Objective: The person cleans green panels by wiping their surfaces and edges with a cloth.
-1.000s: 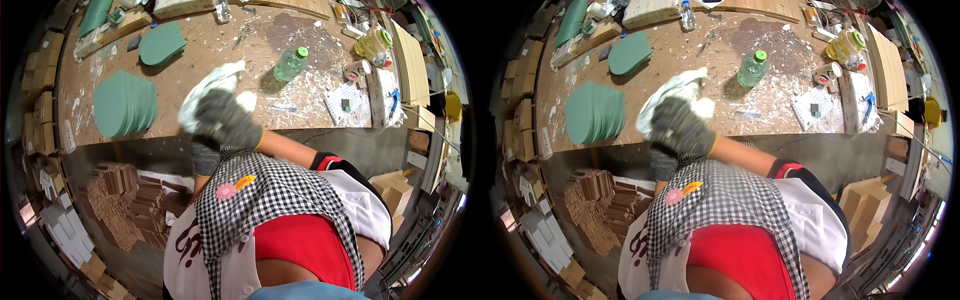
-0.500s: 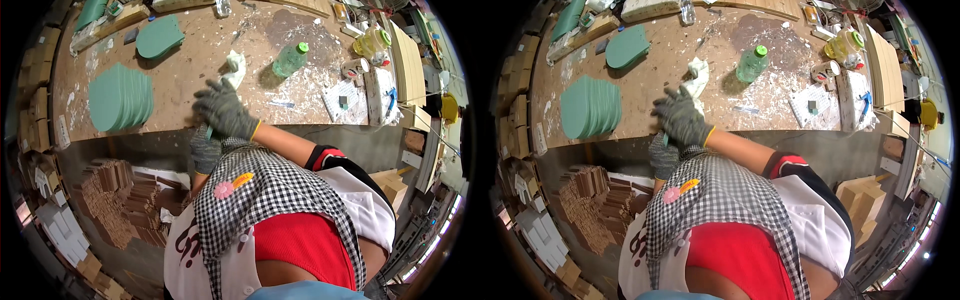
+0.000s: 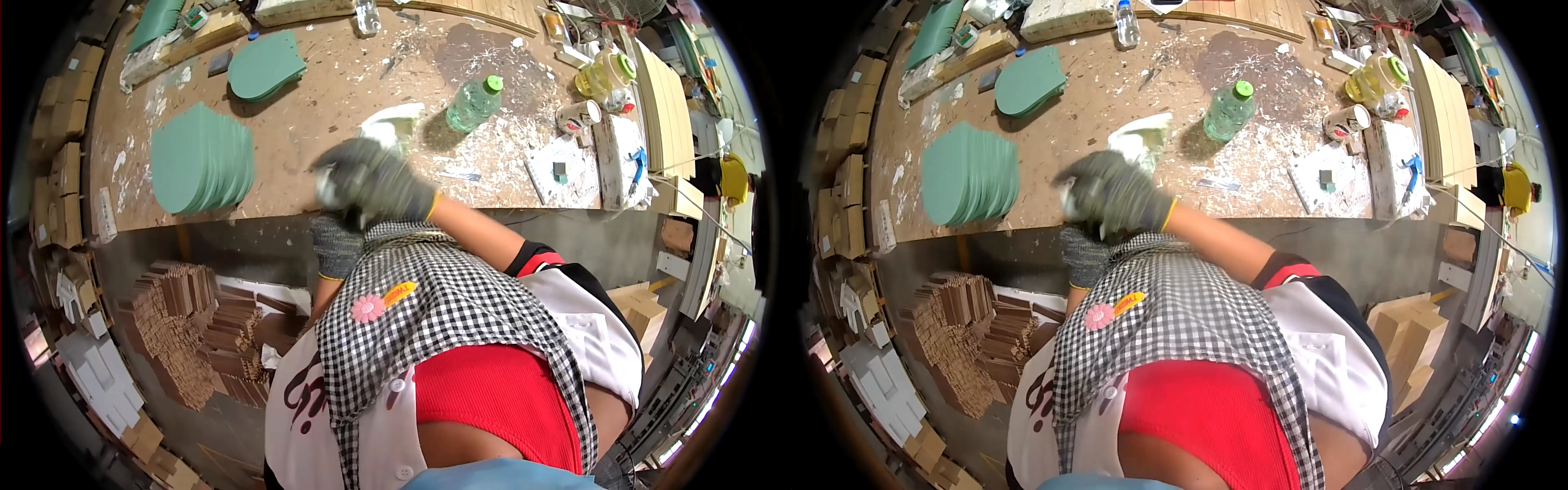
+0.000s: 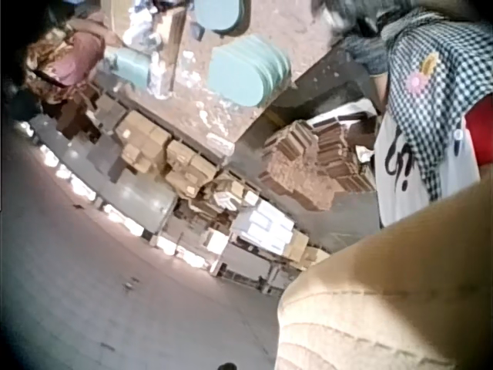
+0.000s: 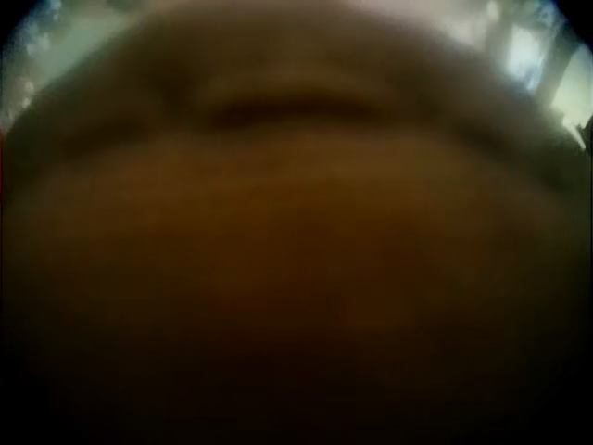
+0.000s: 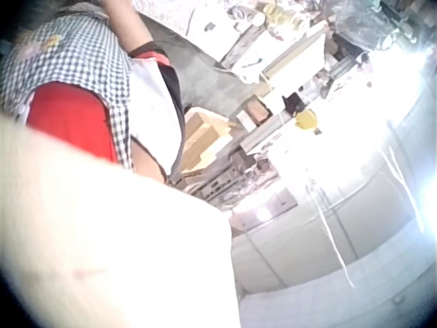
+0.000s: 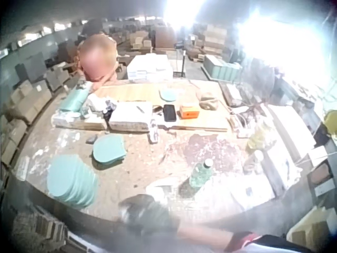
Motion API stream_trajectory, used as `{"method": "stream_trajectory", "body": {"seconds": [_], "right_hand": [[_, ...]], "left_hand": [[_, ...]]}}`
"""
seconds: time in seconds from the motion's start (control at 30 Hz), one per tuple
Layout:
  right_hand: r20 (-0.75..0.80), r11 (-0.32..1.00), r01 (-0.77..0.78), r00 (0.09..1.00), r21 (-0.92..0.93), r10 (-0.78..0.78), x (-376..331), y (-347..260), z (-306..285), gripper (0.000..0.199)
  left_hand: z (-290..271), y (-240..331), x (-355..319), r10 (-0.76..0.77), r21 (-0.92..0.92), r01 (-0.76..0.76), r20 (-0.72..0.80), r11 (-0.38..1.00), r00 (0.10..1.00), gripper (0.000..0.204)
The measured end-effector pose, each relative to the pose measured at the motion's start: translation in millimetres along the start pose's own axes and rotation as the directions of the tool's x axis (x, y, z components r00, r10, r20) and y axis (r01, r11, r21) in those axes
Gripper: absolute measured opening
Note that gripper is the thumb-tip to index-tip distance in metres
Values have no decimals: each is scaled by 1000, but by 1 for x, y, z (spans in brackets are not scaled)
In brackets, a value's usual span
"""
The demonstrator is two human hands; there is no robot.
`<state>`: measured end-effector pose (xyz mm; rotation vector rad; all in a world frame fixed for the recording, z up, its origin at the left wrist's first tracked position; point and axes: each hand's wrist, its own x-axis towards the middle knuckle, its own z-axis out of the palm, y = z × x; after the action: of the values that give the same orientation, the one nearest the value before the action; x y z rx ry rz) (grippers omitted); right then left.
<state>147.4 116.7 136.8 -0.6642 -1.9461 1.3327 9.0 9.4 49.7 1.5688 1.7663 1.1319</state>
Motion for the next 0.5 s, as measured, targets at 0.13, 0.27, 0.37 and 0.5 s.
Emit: {"method": "stream_trajectory", "body": {"seconds": [0.13, 0.27, 0.37, 0.5], "right_hand": [[23, 699, 66, 997, -712, -71, 1, 36, 20, 26], [-107, 660, -128, 992, -740, 73, 5, 83, -2, 26], [-33, 656, -70, 997, -752, 68, -7, 46, 25, 33], [93, 732, 11, 993, -681, 72, 2, 39, 30, 35]], "left_hand": [[-8, 10, 8, 44, 271, -55, 46, 961, 998, 27], [-13, 22, 6, -135, 62, 132, 40, 989, 990, 32], [-15, 9, 1, -45, 107, 40, 44, 993, 998, 34], [-28, 17, -6, -101, 185, 64, 197, 981, 975, 31]]}}
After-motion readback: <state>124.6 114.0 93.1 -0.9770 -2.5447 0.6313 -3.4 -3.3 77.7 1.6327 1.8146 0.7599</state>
